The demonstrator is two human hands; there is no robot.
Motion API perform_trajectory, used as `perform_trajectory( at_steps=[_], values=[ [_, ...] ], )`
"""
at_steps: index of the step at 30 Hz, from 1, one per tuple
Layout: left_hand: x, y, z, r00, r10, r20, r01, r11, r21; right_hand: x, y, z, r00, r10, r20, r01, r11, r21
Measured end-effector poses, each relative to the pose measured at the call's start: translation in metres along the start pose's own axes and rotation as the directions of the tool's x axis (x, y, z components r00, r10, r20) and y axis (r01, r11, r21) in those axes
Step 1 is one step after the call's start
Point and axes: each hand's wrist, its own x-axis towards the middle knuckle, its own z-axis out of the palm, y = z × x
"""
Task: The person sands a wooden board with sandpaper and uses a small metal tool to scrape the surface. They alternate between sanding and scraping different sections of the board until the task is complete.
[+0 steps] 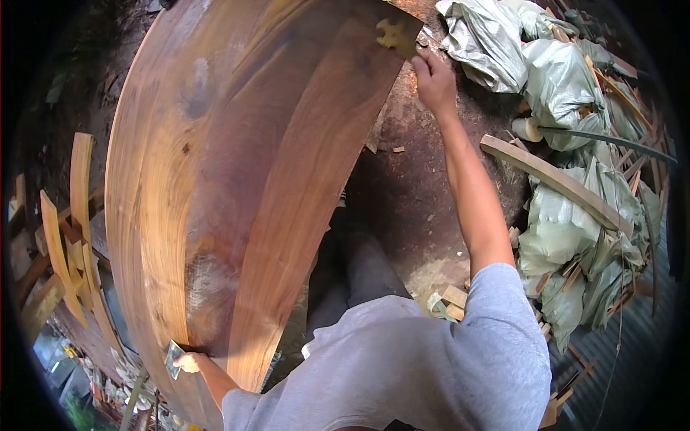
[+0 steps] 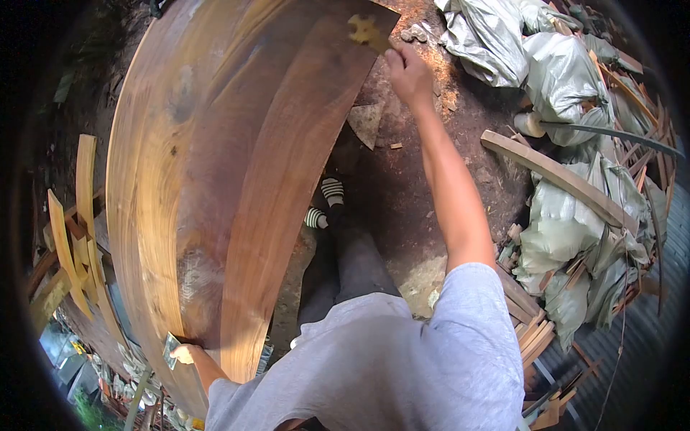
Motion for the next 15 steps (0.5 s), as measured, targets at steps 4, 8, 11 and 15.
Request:
perform_trajectory(
  at_steps=[4, 8, 11, 15],
  values=[
    [0.004, -0.006, 0.0, 1.0, 0.011, 0.012, -0.011, 1.0, -0.007, 0.01, 0.005, 0.002, 0.992, -0.119, -0.027, 0.12, 0.993, 0.011],
    [0.004, -0.007, -0.001, 1.0, 0.02, 0.021, -0.02, 1.0, -0.005, 0.025, 0.004, 0.005, 0.996, -0.082, -0.046, 0.084, 0.996, 0.041],
    [0.006, -0.008, -0.002, 0.999, 0.026, 0.027, -0.026, 1.0, -0.004, -0.013, 0.006, 0.012, 0.989, -0.125, -0.078, 0.131, 0.988, 0.078],
    [0.009, -0.009, -0.002, 0.999, 0.031, 0.037, -0.031, 1.0, -0.004, -0.01, 0.001, 0.004, 0.995, -0.104, 0.013, 0.104, 0.995, 0.003]
  ],
)
